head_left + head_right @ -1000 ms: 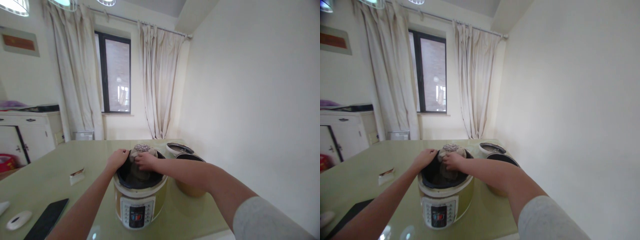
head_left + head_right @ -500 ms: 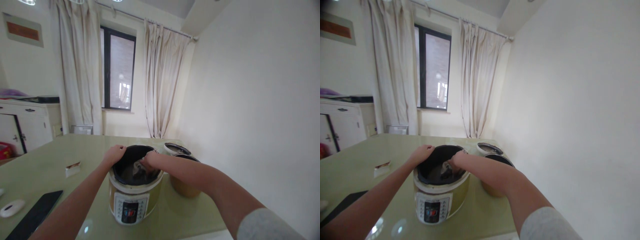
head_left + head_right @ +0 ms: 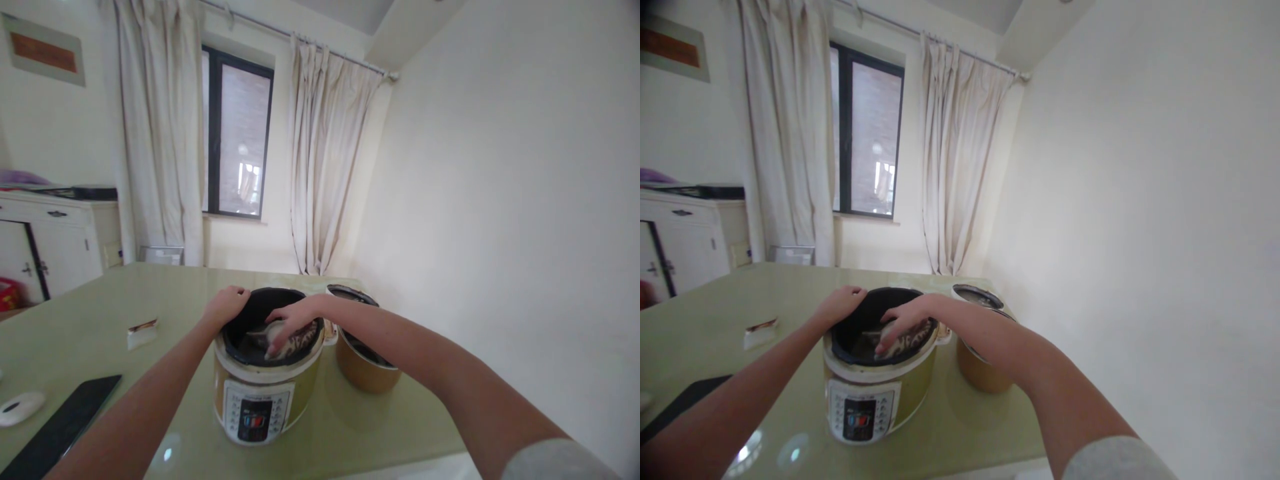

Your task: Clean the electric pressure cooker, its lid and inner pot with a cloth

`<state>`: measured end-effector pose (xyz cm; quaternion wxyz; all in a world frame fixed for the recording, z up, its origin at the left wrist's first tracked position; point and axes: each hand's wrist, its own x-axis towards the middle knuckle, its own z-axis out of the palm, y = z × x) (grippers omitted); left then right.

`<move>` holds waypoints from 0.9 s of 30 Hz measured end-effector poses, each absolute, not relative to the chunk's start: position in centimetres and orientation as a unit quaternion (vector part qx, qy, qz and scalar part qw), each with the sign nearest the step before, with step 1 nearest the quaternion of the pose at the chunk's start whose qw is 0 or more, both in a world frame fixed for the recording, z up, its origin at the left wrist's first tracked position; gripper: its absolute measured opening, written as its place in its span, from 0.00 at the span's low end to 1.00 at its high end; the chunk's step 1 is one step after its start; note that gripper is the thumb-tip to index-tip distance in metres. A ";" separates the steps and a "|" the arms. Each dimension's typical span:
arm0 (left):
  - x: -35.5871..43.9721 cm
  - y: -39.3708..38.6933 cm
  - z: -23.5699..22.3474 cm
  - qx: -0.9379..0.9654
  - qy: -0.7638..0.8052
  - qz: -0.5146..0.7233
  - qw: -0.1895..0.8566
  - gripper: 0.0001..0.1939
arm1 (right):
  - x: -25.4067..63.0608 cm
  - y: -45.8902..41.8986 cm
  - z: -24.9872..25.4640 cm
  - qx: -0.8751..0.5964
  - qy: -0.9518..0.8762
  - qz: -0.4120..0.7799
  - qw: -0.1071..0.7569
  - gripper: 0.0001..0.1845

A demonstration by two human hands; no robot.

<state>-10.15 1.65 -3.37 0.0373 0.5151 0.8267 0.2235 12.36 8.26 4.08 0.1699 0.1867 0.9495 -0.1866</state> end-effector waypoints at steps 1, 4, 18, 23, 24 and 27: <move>-10.2 1.6 -3.4 0.515 0.827 0.223 0.038 0.28 | 12.2 8.1 3.6 0.189 0.939 -0.202 0.205 0.55; -10.2 1.6 -3.4 0.514 0.827 0.225 0.037 0.27 | 11.4 7.6 2.0 0.201 0.898 -0.245 0.305 0.44; -10.1 1.9 -3.9 0.495 0.833 0.245 0.030 0.24 | 7.5 5.6 0.2 0.026 0.982 -0.176 0.060 0.37; -10.1 1.9 -3.8 0.497 0.832 0.245 0.033 0.24 | 7.2 5.5 -0.6 -0.078 0.986 0.144 0.022 0.21; -10.0 1.9 -3.7 0.498 0.832 0.244 0.033 0.24 | 7.4 5.9 -0.6 -0.109 0.976 0.189 0.025 0.18; -9.9 1.7 -3.6 0.497 0.832 0.246 0.032 0.24 | 8.3 7.0 -1.0 -0.123 0.958 0.254 0.050 0.16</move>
